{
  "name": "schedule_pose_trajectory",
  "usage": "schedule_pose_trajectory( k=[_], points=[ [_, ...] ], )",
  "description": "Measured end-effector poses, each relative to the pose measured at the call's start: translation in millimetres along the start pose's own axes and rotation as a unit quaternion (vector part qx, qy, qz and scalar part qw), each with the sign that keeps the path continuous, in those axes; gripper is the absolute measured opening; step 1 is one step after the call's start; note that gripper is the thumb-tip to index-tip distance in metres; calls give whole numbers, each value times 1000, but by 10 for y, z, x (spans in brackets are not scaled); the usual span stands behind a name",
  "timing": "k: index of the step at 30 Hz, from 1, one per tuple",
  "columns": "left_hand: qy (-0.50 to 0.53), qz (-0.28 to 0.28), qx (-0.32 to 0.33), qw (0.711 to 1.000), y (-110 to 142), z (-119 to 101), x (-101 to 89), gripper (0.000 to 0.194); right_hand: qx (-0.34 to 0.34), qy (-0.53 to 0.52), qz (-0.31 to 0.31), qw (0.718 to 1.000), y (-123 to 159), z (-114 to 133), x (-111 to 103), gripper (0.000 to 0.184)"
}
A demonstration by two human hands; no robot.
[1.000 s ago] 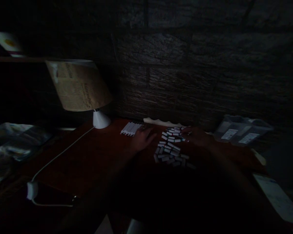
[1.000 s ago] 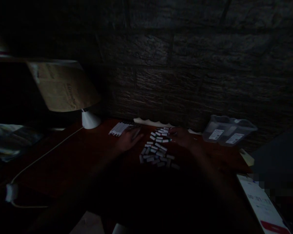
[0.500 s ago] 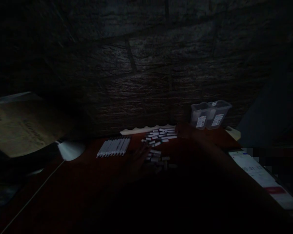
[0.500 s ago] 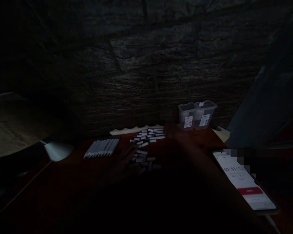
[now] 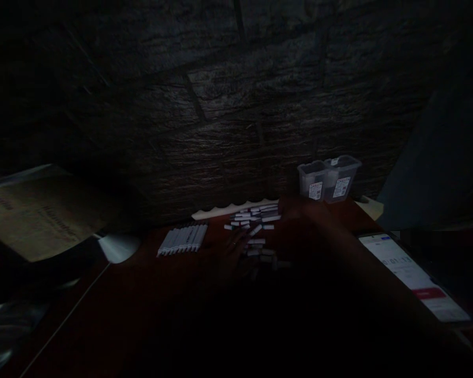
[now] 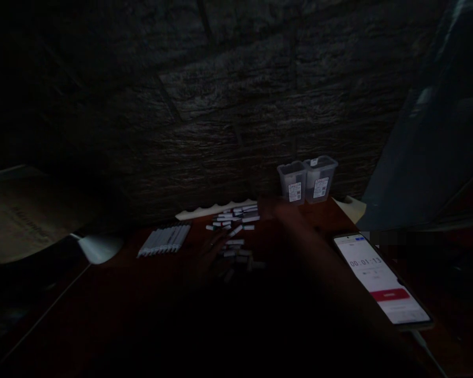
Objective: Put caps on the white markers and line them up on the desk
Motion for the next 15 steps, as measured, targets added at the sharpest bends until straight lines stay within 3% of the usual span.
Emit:
schedule_pose_trajectory(
  k=[6, 10, 13, 15],
  points=[
    [-1, -49, 6, 999, -302, -312, 209, 54, -23, -113, -18, 993, 116, -26, -308, 29],
    [-29, -97, -17, 995, -333, -375, -20, 54, -41, -265, -42, 962, 127, 50, -324, 34],
    [-4, -1, 54, 999, -186, -382, -118, 85, -65, -338, -24, 939, 119, 105, -294, 35],
    [-23, 49, 84, 995, -77, -321, -101, 91, -72, -372, -1, 925, 115, 137, -265, 36]
  ],
)
Point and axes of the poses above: each hand's wrist, its own y-axis away from the middle knuckle, its own x-axis out of the palm, z = x × y, the point moved 5 cm from there along -y, towards the middle knuckle, and after that the axes turned 14 degrees about -z, right-handed, at the moved point
